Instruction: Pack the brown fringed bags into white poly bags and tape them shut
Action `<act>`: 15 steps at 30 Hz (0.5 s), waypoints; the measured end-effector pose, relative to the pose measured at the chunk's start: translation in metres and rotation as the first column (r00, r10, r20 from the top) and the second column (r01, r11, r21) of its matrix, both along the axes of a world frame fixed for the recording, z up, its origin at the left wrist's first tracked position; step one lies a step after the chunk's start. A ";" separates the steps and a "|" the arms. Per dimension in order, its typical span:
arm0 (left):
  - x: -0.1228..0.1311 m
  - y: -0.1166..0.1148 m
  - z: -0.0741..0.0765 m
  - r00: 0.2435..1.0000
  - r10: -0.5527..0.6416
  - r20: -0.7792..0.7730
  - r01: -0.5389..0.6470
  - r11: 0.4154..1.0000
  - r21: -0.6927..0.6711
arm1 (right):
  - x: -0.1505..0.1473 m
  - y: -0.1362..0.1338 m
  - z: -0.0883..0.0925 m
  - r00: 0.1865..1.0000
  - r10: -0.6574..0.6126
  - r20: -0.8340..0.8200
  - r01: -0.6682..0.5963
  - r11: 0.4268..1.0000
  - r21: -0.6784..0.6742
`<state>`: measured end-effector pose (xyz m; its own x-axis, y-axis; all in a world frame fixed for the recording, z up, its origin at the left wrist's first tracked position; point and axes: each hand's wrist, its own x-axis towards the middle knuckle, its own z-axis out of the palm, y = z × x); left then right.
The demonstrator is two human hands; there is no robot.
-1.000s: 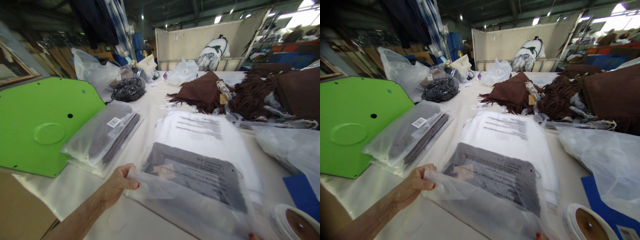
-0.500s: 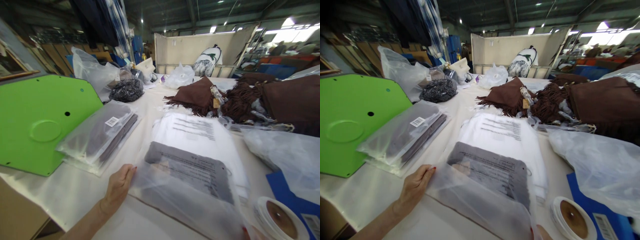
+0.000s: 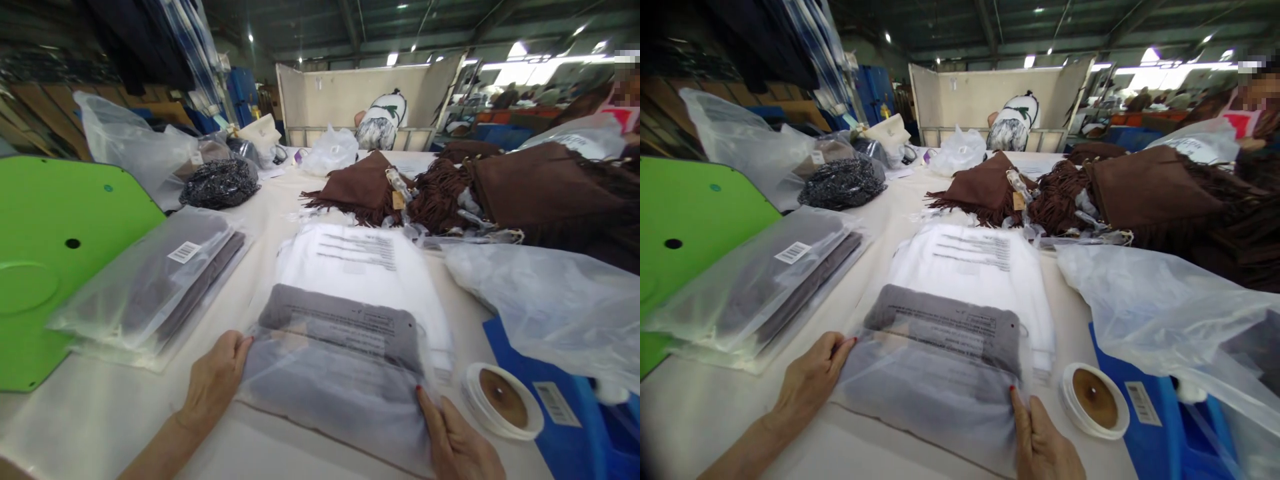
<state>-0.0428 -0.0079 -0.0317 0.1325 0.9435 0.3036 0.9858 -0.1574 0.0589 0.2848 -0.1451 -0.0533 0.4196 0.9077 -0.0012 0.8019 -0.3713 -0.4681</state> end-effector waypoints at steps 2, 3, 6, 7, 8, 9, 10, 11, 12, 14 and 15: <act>-0.001 0.004 0.005 0.978 -0.149 -0.149 0.173 0.971 0.165 | 0.003 0.004 0.003 0.999 0.050 0.006 -0.049 0.994 -0.093; -0.001 0.008 0.010 0.940 -0.259 -0.222 0.307 0.925 0.224 | 0.004 0.006 0.005 0.997 0.075 0.004 -0.074 0.988 -0.135; 0.005 0.024 0.033 0.612 -0.675 -0.411 0.768 0.631 0.108 | 0.002 0.012 0.011 0.996 0.084 -0.011 -0.084 0.961 -0.264; 0.009 0.030 0.042 0.444 -0.790 -0.423 0.867 0.498 -0.019 | 0.001 0.013 0.014 0.998 0.062 -0.018 -0.064 0.951 -0.303; 0.013 0.036 0.051 0.288 -0.870 -0.400 0.917 0.371 -0.145 | -0.001 0.014 0.017 0.999 0.036 -0.021 -0.041 0.943 -0.331; 0.018 0.041 0.060 0.169 -0.920 -0.354 0.932 0.266 -0.247 | -0.004 0.016 0.020 0.999 0.018 -0.027 -0.026 0.936 -0.352; 0.024 0.043 0.068 0.100 -0.949 -0.298 0.924 0.199 -0.325 | -0.006 0.017 0.023 1.000 0.007 -0.029 -0.017 0.932 -0.361; 0.031 0.044 0.075 0.079 -0.968 -0.239 0.909 0.168 -0.381 | -0.008 0.018 0.027 1.000 0.002 -0.031 -0.013 0.930 -0.366; 0.040 0.042 0.081 0.097 -0.978 -0.184 0.894 0.167 -0.416 | -0.010 0.020 0.031 0.999 -0.001 -0.034 -0.012 0.929 -0.370; 0.059 0.032 0.084 0.214 -0.971 -0.110 0.867 0.241 -0.437 | -0.013 0.023 0.037 0.999 -0.016 -0.047 -0.003 0.928 -0.372; 0.070 0.025 0.081 0.308 -0.946 -0.102 0.848 0.321 -0.421 | -0.014 0.024 0.040 0.998 -0.030 -0.055 0.008 0.930 -0.368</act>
<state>0.0273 0.0169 0.0488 0.9720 0.1911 -0.1368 0.1954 -0.9805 0.0191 0.2711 -0.1216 -0.0138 0.4259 0.8310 -0.3579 0.7684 -0.5410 -0.3418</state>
